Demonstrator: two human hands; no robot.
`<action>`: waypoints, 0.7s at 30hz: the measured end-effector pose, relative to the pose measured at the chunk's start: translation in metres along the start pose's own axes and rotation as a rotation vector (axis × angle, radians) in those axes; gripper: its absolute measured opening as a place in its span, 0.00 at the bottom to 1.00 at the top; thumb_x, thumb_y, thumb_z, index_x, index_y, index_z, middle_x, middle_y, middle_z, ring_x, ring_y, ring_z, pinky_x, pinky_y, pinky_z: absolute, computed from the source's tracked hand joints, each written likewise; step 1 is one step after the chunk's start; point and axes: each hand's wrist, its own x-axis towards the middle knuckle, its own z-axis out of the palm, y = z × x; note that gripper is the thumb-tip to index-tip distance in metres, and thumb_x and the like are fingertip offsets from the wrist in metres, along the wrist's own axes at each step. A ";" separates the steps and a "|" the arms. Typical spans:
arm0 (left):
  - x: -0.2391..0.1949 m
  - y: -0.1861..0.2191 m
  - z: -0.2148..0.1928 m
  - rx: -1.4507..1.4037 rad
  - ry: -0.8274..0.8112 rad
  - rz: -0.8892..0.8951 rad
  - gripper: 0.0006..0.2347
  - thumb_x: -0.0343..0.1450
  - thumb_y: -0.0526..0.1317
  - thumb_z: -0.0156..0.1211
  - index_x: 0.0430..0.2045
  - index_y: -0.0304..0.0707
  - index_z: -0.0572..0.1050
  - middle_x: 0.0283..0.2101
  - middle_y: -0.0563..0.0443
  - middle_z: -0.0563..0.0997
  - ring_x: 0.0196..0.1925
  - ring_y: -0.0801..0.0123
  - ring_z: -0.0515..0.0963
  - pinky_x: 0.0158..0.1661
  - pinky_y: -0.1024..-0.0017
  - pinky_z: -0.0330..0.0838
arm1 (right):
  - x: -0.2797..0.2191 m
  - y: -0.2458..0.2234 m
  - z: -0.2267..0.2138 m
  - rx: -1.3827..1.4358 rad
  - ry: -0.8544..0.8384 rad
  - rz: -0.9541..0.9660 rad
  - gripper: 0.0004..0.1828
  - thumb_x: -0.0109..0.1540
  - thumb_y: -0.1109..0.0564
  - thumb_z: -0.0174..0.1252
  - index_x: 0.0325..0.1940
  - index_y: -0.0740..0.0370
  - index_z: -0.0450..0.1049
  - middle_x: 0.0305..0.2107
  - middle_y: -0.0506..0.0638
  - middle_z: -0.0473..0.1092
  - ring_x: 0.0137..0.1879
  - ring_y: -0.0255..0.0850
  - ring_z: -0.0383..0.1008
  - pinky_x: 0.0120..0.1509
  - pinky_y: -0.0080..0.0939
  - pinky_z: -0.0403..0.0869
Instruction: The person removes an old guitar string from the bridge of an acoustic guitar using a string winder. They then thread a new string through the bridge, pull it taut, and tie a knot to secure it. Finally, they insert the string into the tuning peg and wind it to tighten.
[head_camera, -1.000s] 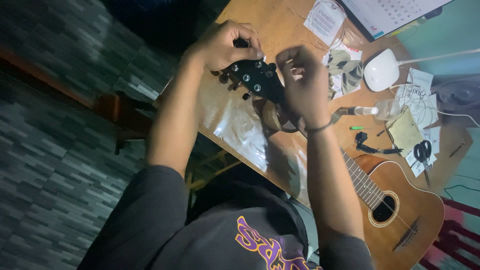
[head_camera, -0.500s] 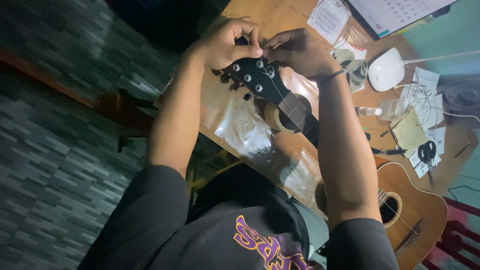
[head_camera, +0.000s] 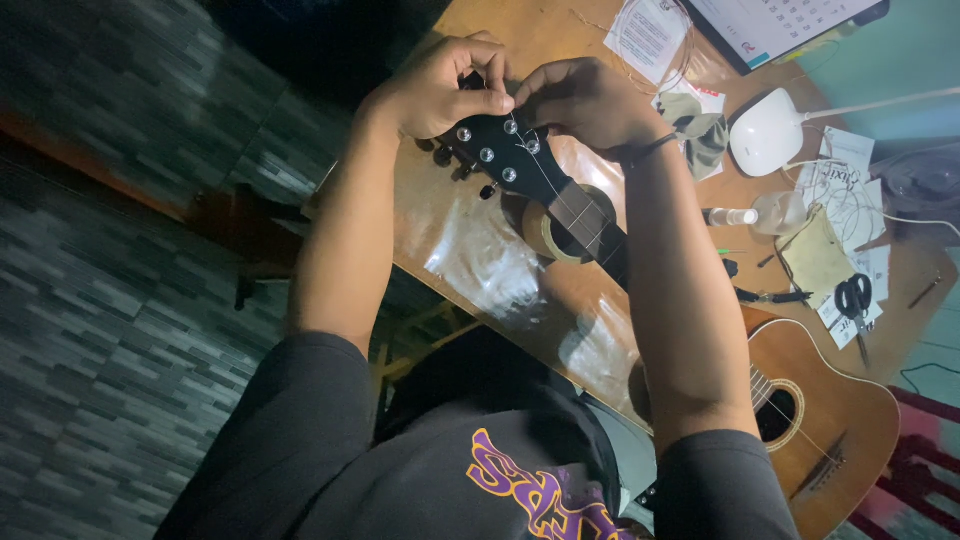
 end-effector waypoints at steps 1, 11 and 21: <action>-0.001 0.002 0.000 0.025 0.003 -0.011 0.09 0.77 0.39 0.64 0.27 0.42 0.72 0.34 0.57 0.73 0.42 0.70 0.72 0.48 0.68 0.65 | -0.001 -0.005 0.004 -0.085 0.045 0.021 0.06 0.64 0.65 0.61 0.36 0.56 0.80 0.31 0.45 0.75 0.37 0.32 0.76 0.46 0.27 0.79; -0.001 0.004 -0.001 -0.018 -0.011 0.016 0.09 0.77 0.40 0.64 0.28 0.40 0.72 0.33 0.56 0.72 0.41 0.69 0.71 0.48 0.69 0.64 | -0.013 -0.025 0.006 -0.209 0.056 0.192 0.08 0.61 0.57 0.60 0.38 0.64 0.80 0.39 0.50 0.77 0.37 0.36 0.75 0.39 0.35 0.77; -0.001 -0.006 0.000 0.027 -0.012 0.010 0.09 0.77 0.41 0.64 0.29 0.40 0.73 0.40 0.50 0.74 0.49 0.64 0.75 0.52 0.66 0.66 | -0.013 -0.020 0.009 0.144 0.048 0.217 0.10 0.63 0.57 0.59 0.46 0.62 0.79 0.38 0.48 0.75 0.40 0.34 0.71 0.41 0.33 0.71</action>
